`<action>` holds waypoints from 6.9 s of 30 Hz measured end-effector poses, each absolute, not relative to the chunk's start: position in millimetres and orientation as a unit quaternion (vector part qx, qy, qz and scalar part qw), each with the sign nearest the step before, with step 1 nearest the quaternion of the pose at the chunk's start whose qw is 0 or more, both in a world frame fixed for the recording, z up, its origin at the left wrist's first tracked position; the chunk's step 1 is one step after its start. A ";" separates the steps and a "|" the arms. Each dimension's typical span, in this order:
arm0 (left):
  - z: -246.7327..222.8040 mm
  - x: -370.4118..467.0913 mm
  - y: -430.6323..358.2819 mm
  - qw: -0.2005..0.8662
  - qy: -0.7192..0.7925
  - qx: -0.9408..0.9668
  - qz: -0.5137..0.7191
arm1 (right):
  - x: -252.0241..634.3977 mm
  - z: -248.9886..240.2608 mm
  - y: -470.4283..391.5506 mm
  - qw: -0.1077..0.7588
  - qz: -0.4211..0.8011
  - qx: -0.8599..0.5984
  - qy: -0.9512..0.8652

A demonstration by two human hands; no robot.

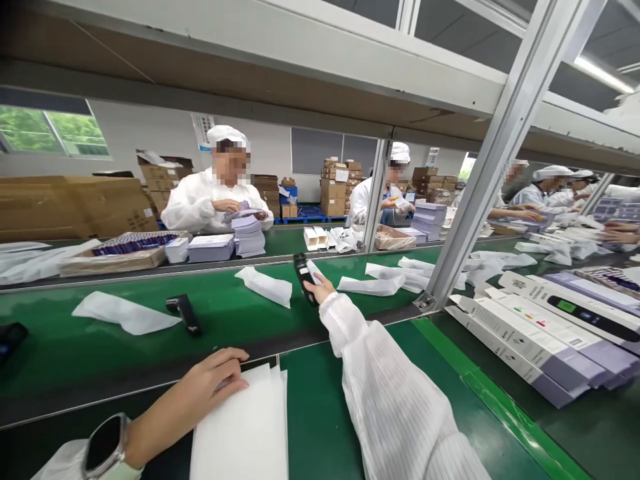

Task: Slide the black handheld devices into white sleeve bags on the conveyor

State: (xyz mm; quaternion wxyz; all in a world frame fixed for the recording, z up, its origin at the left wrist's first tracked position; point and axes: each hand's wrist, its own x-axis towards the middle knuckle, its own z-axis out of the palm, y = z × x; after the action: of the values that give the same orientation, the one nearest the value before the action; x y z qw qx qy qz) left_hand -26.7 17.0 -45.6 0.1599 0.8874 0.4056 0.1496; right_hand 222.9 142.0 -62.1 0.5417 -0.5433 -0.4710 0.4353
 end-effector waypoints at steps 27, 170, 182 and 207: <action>-15.8 -21.4 8.6 0.277 0.465 0.821 0.182 | 149.4 -30.0 61.5 0.415 0.619 -0.361 -0.560; -26.7 -33.4 35.1 0.364 0.428 0.826 0.028 | 243.5 -18.2 94.0 0.226 -0.033 -0.845 -0.483; -36.9 -15.7 50.0 0.419 0.436 0.796 0.029 | 154.2 -61.7 141.9 0.121 0.037 -0.705 -0.698; -31.0 -25.1 16.5 0.272 0.475 0.829 0.110 | 197.3 -30.2 114.5 0.529 0.117 -0.648 -0.535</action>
State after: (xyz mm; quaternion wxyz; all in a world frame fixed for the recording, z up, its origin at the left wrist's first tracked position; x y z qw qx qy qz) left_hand -25.1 16.5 -31.0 0.2724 0.8293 0.4753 0.1104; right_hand 197.3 114.5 -30.2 0.5288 -0.6483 -0.5352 0.1167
